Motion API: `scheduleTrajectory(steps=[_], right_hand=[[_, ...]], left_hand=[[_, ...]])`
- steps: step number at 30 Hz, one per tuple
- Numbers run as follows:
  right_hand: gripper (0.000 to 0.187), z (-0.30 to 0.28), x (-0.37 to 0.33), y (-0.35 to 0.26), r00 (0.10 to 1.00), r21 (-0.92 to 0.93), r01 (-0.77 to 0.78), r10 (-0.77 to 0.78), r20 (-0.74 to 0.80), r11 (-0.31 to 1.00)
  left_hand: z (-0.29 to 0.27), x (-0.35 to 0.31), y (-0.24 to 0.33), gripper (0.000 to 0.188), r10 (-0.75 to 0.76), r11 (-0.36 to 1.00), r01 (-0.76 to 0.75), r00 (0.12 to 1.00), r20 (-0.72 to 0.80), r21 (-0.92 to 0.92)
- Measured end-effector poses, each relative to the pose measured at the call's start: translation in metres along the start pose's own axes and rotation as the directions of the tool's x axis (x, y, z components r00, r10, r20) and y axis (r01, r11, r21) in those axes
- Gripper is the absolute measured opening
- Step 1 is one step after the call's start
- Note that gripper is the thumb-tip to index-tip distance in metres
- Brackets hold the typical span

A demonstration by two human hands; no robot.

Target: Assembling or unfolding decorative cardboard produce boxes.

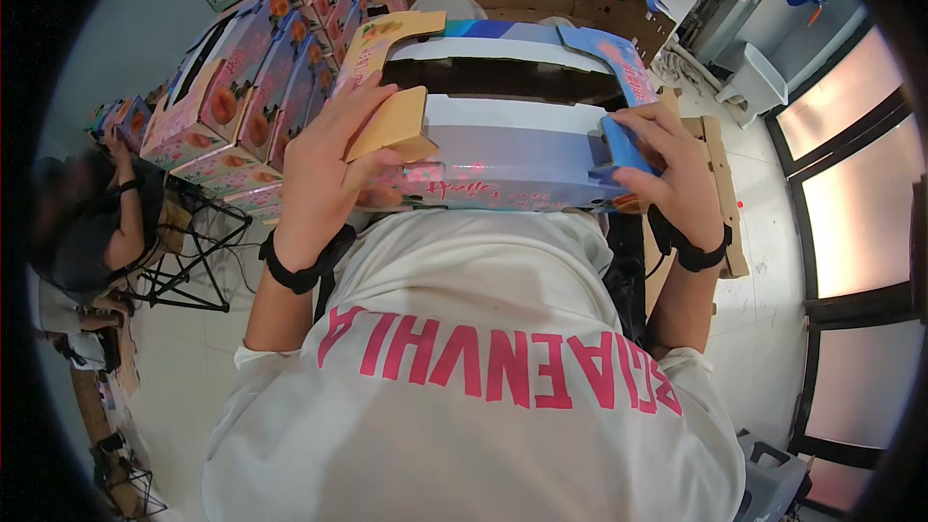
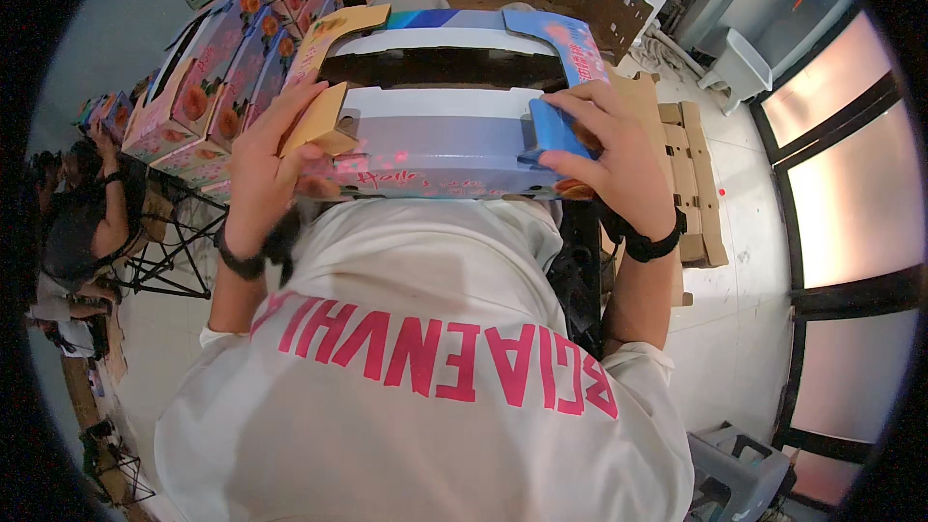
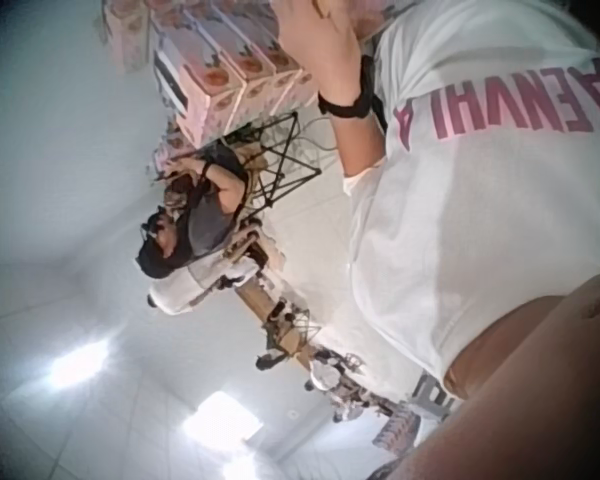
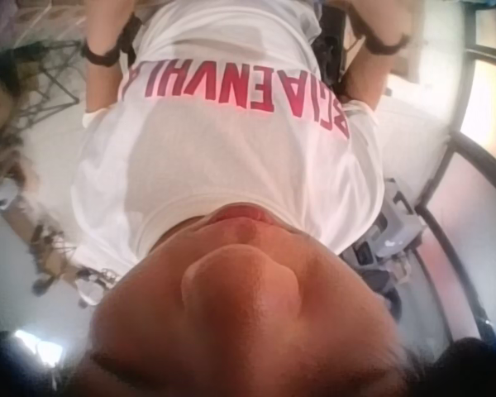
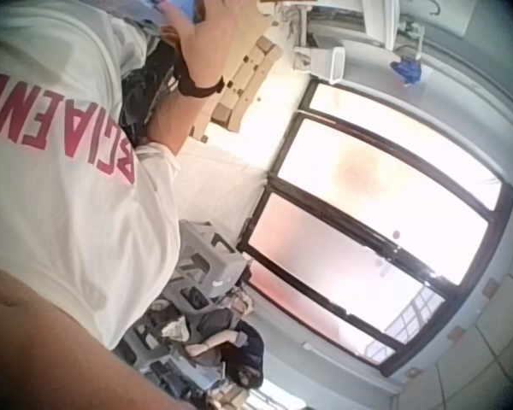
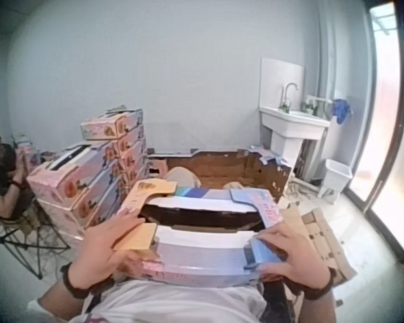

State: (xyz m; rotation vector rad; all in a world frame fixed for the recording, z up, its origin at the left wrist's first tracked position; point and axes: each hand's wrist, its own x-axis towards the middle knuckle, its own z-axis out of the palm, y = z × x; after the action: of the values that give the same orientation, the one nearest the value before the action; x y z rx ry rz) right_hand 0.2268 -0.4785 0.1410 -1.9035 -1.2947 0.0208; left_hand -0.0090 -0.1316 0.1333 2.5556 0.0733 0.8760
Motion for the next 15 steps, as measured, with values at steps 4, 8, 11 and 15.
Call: scheduleTrajectory(steps=[4, 8, 11, 15], right_hand=[[0.061, -0.0031, 0.0010, 0.0004, 1.000, 0.003, -0.010, 0.010, 0.008, 1.000], [0.063, -0.0027, 0.0013, 0.0003, 1.000, -0.008, 0.002, -0.002, -0.013, 1.000], [0.064, -0.0011, 0.0012, 0.0014, 0.999, 0.013, 0.003, -0.002, -0.037, 1.000], [0.063, 0.0004, 0.0017, 0.0041, 0.997, 0.045, 0.020, -0.017, -0.071, 0.999]], left_hand=[[-0.0003, 0.0002, 0.0027, 0.068, -0.001, 1.000, 0.001, 1.000, 0.002, -0.001], [0.0000, 0.0002, 0.0030, 0.068, -0.005, 1.000, 0.005, 1.000, -0.015, -0.030], [0.0016, -0.0016, 0.0011, 0.067, -0.001, 0.999, 0.000, 1.000, -0.024, -0.035], [0.0047, -0.0030, -0.0038, 0.068, -0.112, 0.950, 0.065, 0.984, -0.142, -0.304]])
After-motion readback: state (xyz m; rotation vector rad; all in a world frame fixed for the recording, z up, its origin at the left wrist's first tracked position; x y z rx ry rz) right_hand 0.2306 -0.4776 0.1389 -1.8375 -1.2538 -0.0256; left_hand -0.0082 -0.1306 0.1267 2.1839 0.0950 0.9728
